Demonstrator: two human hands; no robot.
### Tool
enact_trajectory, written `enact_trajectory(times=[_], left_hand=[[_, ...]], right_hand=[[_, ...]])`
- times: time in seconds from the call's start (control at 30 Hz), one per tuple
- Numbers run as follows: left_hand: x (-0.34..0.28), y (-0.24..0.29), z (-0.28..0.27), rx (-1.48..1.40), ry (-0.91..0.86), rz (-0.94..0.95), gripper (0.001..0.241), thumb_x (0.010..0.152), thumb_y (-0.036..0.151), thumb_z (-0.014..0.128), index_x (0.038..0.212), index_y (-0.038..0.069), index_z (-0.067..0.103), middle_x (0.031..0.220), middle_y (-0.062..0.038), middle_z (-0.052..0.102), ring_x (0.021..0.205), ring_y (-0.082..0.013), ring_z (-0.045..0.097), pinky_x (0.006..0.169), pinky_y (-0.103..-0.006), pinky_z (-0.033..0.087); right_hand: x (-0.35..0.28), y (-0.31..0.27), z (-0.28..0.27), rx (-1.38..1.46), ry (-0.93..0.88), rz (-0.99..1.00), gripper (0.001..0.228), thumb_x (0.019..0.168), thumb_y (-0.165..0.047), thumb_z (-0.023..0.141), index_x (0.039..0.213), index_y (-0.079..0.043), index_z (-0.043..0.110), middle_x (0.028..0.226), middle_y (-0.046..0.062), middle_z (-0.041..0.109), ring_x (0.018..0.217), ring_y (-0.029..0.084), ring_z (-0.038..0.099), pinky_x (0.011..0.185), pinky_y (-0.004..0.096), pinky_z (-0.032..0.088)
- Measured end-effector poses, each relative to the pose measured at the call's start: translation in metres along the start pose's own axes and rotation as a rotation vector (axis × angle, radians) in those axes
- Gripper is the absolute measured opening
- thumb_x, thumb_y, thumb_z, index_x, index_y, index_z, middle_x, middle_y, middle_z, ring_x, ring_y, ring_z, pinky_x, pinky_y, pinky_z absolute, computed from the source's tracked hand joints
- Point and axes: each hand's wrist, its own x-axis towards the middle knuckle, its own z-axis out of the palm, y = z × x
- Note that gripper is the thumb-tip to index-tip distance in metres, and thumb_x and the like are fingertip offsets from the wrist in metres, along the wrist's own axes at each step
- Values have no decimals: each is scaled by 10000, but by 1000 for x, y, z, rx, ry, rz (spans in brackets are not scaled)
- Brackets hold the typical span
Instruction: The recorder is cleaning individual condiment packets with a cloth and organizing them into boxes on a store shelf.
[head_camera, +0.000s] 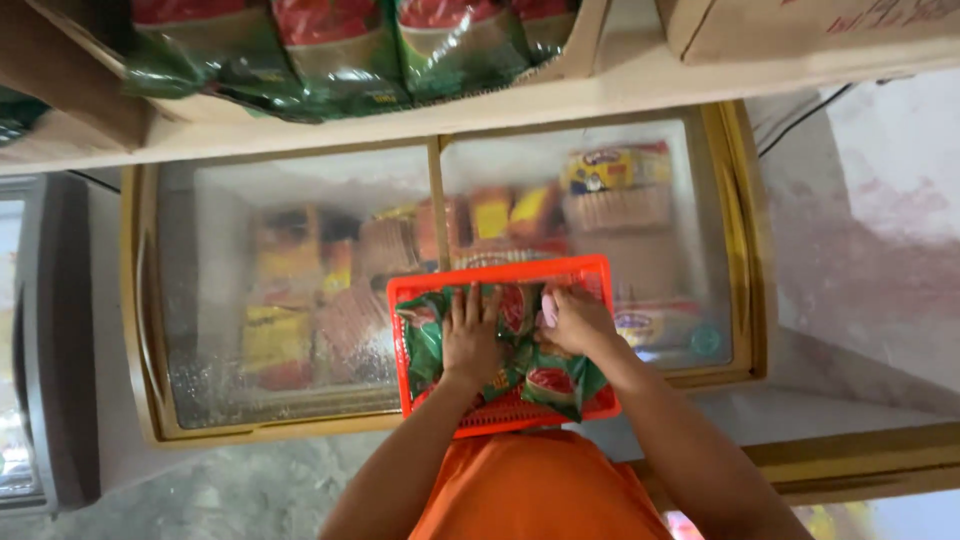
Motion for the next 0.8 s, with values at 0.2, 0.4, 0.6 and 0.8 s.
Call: enact_trajectory(times=[0.2, 0.4, 0.6, 0.8], left_hand=[[9, -8, -16, -160, 85, -63, 664, 812, 235, 741, 1442, 223, 532, 1385, -96, 557, 1248, -398, 498, 976, -553, 433], [5, -15, -29, -376, 170, -45, 453, 844, 155, 720, 1291, 223, 681, 1288, -51, 641, 1177, -373, 534, 992, -523, 442], [-4, 5, -68, -559, 442, 71, 516, 837, 66, 700, 1340, 178, 676, 1403, -135, 551, 1284, -352, 508, 1116, -473, 421], [-11, 53, -11, -1517, 629, -547, 663, 941, 159, 658, 1539, 121, 373, 1429, -162, 509, 1267, -310, 543, 1071, -429, 455]], right_hand=[[-11, -11, -5, 64, 272, -151, 792, 609, -405, 906, 1232, -59, 562, 1158, 203, 654, 1105, 408, 626, 930, 504, 499], [-19, -21, -7, 323, 408, -244, 488, 845, -427, 854, 1048, -37, 642, 1055, 186, 668, 984, 368, 660, 880, 455, 518], [-28, -50, -24, 1149, 342, -148, 309, 907, -252, 801, 1114, -56, 685, 981, 17, 738, 840, 134, 673, 705, 308, 566], [-69, -98, -20, 1780, 443, 152, 228, 884, -101, 766, 1094, -85, 679, 936, -19, 707, 738, 76, 657, 541, 266, 521]])
